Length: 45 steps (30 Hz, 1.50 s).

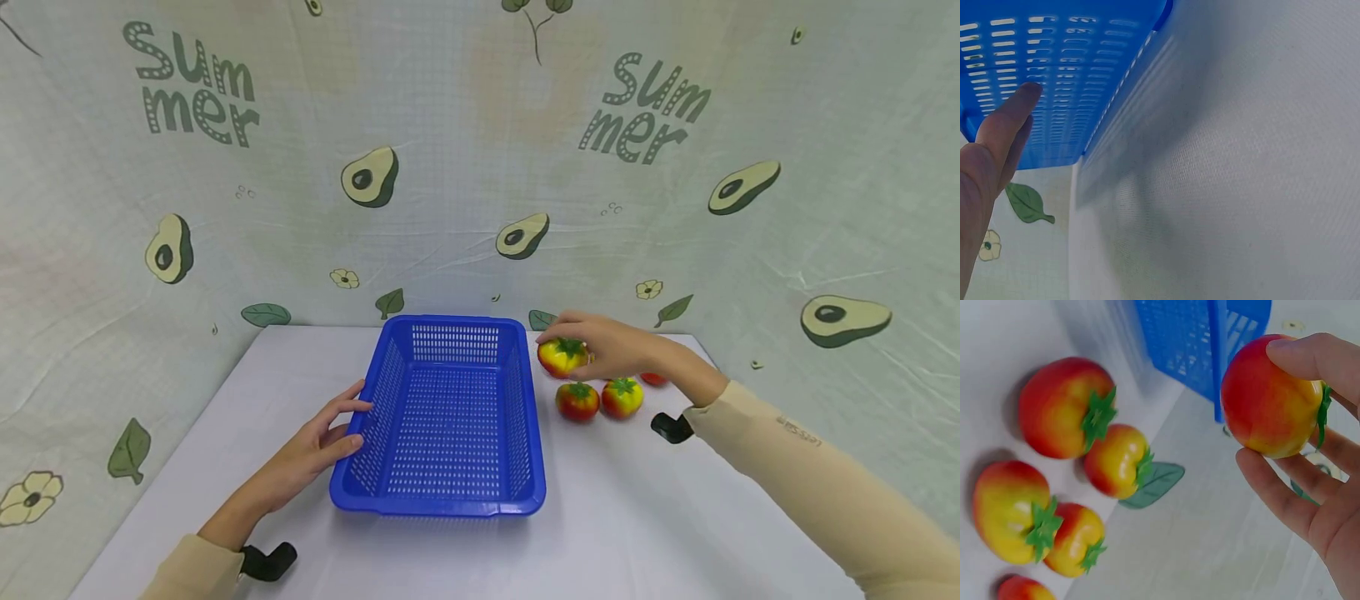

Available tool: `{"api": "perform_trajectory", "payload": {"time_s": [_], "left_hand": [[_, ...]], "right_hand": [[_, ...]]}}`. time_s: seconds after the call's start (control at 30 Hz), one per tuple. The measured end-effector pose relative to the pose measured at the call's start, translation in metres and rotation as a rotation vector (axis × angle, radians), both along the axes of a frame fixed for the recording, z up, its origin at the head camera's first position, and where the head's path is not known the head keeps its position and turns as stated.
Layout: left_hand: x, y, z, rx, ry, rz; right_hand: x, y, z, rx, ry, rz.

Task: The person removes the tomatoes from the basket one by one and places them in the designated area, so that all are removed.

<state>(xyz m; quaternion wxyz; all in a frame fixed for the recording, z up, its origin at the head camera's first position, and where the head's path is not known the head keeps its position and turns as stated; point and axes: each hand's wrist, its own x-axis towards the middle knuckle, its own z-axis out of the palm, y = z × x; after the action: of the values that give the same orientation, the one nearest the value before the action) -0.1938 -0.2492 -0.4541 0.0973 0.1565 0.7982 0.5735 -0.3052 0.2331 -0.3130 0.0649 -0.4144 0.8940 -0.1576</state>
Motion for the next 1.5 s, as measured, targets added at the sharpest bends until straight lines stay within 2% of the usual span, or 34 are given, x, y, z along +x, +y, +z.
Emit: {"api": "perform_trajectory", "payload": {"time_s": [0.33, 0.53, 0.87, 1.23, 1.5], "left_hand": [[0.0, 0.001, -0.001, 0.009, -0.009, 0.008], [0.001, 0.001, -0.001, 0.009, -0.006, 0.009], [0.001, 0.0, -0.001, 0.006, 0.0, 0.012], [0.0, 0.0, -0.002, 0.006, 0.013, 0.004], [0.0, 0.0, -0.002, 0.018, 0.003, 0.003]], "right_hand": [[0.005, 0.049, -0.006, -0.005, 0.039, -0.084], [0.008, 0.076, -0.011, -0.005, 0.019, -0.179], [0.003, 0.114, -0.025, -0.004, 0.003, -0.274], [-0.001, 0.147, -0.047, 0.017, -0.001, -0.32], [0.001, 0.162, -0.062, 0.055, -0.014, -0.356]]}}
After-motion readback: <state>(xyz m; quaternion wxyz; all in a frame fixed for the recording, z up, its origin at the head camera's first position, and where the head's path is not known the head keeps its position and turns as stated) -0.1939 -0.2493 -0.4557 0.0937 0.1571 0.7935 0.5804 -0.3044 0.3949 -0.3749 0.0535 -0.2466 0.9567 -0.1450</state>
